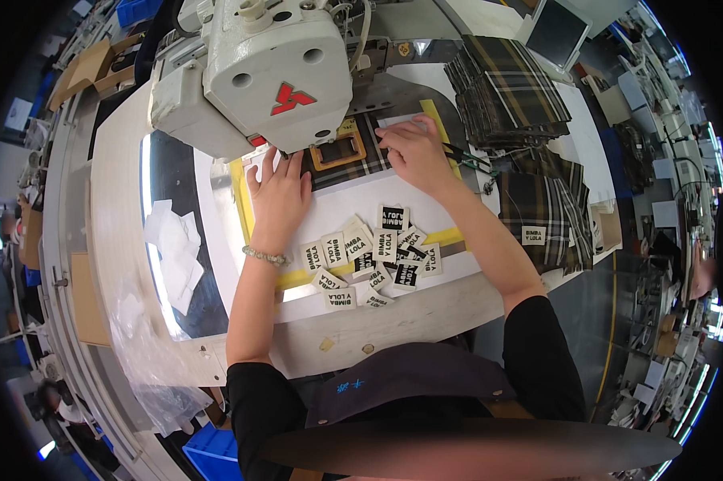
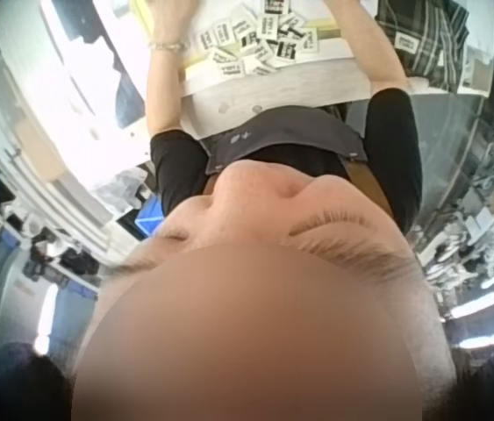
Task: Sewing small textile labels onto pieces of plaid fabric using an industrial sewing machine.
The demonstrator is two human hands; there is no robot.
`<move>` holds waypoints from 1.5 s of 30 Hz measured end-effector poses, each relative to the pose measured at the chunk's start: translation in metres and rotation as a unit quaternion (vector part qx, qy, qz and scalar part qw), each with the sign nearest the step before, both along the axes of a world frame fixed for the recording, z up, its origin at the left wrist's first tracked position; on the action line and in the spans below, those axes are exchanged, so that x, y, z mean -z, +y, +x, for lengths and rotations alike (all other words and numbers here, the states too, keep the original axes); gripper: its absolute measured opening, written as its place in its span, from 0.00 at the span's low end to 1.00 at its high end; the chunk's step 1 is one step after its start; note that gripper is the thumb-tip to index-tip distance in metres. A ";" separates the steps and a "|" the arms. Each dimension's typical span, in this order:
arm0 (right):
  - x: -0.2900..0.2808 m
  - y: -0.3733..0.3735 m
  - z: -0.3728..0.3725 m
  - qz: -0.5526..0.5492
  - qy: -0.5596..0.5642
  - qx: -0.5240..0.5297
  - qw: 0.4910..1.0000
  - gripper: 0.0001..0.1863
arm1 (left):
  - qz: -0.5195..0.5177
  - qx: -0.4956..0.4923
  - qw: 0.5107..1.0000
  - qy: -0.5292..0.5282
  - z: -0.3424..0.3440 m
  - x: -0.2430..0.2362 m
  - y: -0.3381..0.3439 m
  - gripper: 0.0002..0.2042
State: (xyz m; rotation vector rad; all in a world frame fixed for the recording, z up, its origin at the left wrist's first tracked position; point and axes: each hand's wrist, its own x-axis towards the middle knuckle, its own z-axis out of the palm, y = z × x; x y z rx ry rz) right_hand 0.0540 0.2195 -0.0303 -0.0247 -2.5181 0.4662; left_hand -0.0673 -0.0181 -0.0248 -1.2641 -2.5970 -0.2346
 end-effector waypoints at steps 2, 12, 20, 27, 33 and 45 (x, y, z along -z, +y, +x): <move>0.001 0.000 0.000 -0.002 -0.001 0.003 1.000 0.06 | 0.006 0.004 1.000 0.007 -0.002 0.006 -0.001 0.20; 0.001 0.001 0.006 0.003 -0.011 -0.006 1.000 0.08 | 0.042 0.028 0.997 0.050 -0.004 0.006 -0.003 0.19; -0.002 -0.024 0.031 0.036 -0.019 -0.025 0.999 0.10 | 0.070 0.029 0.997 0.013 0.000 0.005 -0.019 0.19; -0.020 -0.003 0.084 0.091 -0.040 -0.064 0.993 0.12 | 0.086 0.062 0.983 -0.148 0.031 -0.010 -0.075 0.24; -0.058 -0.008 0.157 0.135 -0.109 -0.074 0.982 0.15 | 0.041 0.000 0.980 -0.192 0.082 -0.024 -0.126 0.26; -0.018 -0.123 0.203 -0.083 -0.039 -0.127 0.988 0.17 | 0.112 0.057 0.935 -0.333 0.132 -0.037 -0.113 0.36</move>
